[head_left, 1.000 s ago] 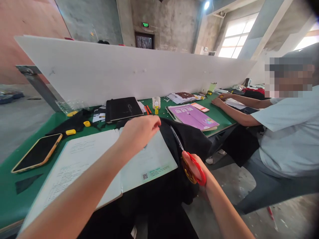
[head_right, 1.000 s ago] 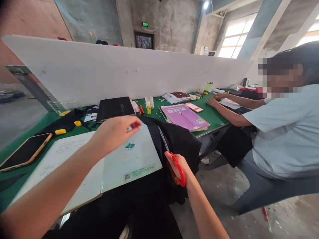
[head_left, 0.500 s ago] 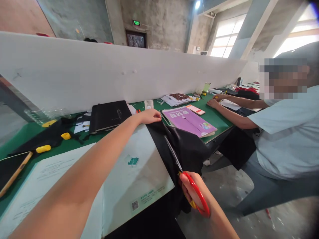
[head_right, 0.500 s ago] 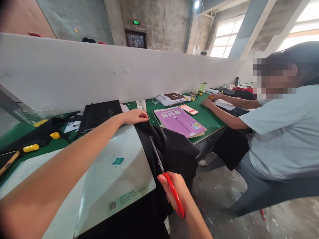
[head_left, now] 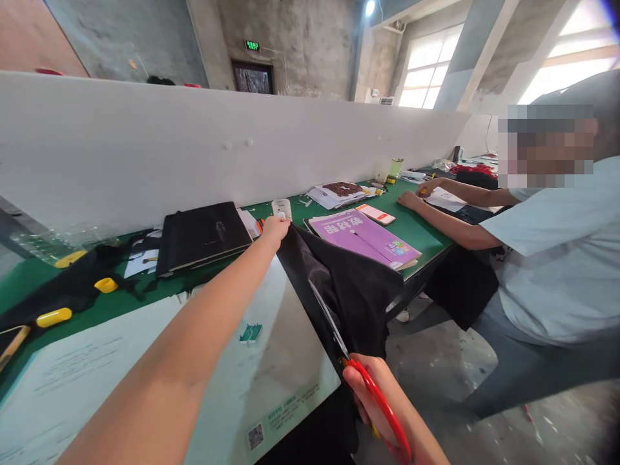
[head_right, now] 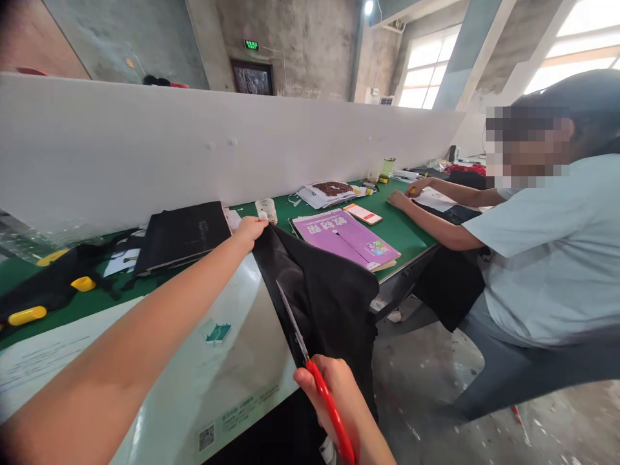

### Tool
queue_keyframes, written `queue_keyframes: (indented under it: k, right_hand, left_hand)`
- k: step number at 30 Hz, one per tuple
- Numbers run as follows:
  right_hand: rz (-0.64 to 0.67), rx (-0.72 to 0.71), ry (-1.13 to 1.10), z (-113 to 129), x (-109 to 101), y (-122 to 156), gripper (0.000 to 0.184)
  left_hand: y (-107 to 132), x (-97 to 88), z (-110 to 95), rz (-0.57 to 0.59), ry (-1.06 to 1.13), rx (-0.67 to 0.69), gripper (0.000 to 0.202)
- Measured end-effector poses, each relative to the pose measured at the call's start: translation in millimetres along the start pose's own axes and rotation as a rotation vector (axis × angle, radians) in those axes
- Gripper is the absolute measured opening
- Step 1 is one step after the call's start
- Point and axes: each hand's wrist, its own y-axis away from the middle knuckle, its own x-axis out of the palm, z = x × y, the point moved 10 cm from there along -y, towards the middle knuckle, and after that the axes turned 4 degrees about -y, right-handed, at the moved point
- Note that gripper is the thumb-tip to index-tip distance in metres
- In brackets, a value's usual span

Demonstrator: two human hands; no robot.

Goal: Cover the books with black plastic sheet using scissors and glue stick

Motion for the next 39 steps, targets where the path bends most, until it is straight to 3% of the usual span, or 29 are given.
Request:
queue_keyframes:
  k: [3,5,6,8,10,11,13,16,21,25,31,39]
  right_hand:
    - [0.003,0.059,-0.106,-4.0,1.2,0.0,0.051]
    - [0.008,0.078,-0.159,-3.9,1.9,1.1,0.051]
    - [0.016,0.077,-0.184,-3.0,2.5,1.6,0.052]
    - [0.03,0.062,-0.23,-0.7,3.1,2.4,0.053]
    - [0.02,0.044,-0.265,0.2,1.5,2.4,0.053]
    - [0.01,0.044,-0.28,-0.6,0.4,2.1,0.053]
    - [-0.004,0.041,-0.295,-1.9,-0.9,1.3,0.052]
    - [0.021,0.036,-0.281,-1.2,2.2,1.3,0.053]
    - [0.035,0.027,-0.227,6.0,6.7,6.2,0.056]
    - [-0.016,0.025,-0.069,12.3,2.5,5.2,0.055]
    - [-0.016,-0.113,0.176,39.0,-2.3,-4.6,0.053]
    - [0.064,-0.133,0.036,31.5,4.9,-8.2,0.054]
  left_hand:
    - [9.6,-3.1,-15.4,-0.012,-0.066,0.093,0.006]
    - [32.0,-11.2,-34.9,-0.04,-0.092,0.206,0.02]
    - [48.9,-18.4,-45.5,-0.077,-0.105,0.267,0.025]
    - [99.0,-37.8,-77.5,-0.231,-0.193,0.523,0.023]
    - [147.5,-45.2,-89.2,-0.271,-0.276,0.622,0.013]
    - [166.6,-41.1,-88.5,-0.215,-0.323,0.629,0.009]
    - [194.2,-20.2,-73.8,0.011,-0.423,0.573,0.031]
    - [218.6,1.9,-44.3,0.211,-0.474,0.475,0.045]
    - [235.0,18.9,-28.1,0.318,-0.448,0.504,0.03]
    - [244.6,12.0,-35.9,0.254,-0.461,0.569,0.028]
    - [241.7,2.6,-39.0,0.186,-0.486,0.555,0.024]
    - [237.4,1.2,-33.9,0.134,-0.544,0.557,0.024]
